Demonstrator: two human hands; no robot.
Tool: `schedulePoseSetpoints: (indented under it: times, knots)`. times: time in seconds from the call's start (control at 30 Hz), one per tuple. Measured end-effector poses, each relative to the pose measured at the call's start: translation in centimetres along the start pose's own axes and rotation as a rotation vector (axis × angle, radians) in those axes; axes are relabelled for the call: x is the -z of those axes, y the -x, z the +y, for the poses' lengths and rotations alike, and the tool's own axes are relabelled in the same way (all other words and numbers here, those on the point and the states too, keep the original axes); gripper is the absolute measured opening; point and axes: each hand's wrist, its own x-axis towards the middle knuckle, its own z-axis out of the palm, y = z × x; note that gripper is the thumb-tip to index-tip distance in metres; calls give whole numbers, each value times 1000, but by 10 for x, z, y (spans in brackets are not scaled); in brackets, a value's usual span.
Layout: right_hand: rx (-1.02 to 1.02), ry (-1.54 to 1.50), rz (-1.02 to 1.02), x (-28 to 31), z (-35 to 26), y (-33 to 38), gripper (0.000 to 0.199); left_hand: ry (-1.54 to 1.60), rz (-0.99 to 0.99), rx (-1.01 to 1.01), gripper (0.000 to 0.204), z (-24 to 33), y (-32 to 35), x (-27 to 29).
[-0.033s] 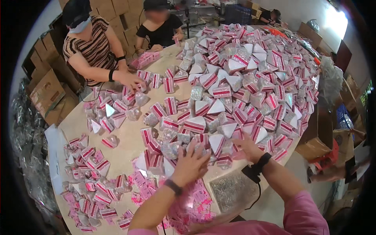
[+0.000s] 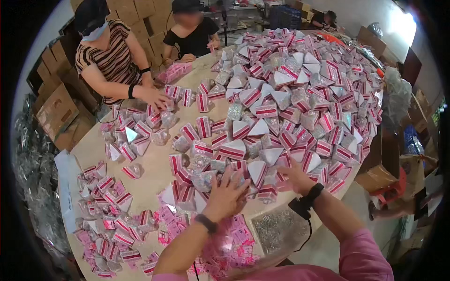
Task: Manually sort and organize small triangular gift packages and pink sachets on a large work table.
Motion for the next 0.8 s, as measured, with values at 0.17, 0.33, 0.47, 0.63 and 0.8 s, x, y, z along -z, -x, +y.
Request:
schedulePoseSetpoints:
  times: [0.17,0.33,0.47,0.63,0.8]
  knots:
    - [-2,-68,-123,-30,-3,-40,90,-16,-11,117,65,-45,0,8]
    - [-5,-15,-268,-88,-11,-69,89,-30,-48,304,65,-87,14,30]
    - [12,35,-325,-142,-16,-88,100,-60,-7,460,68,-130,39,30]
    - [92,132,-386,-190,-17,-107,98,-69,19,581,77,-161,60,27]
    - [89,215,-434,-195,-33,-103,86,-149,41,561,75,-138,46,38]
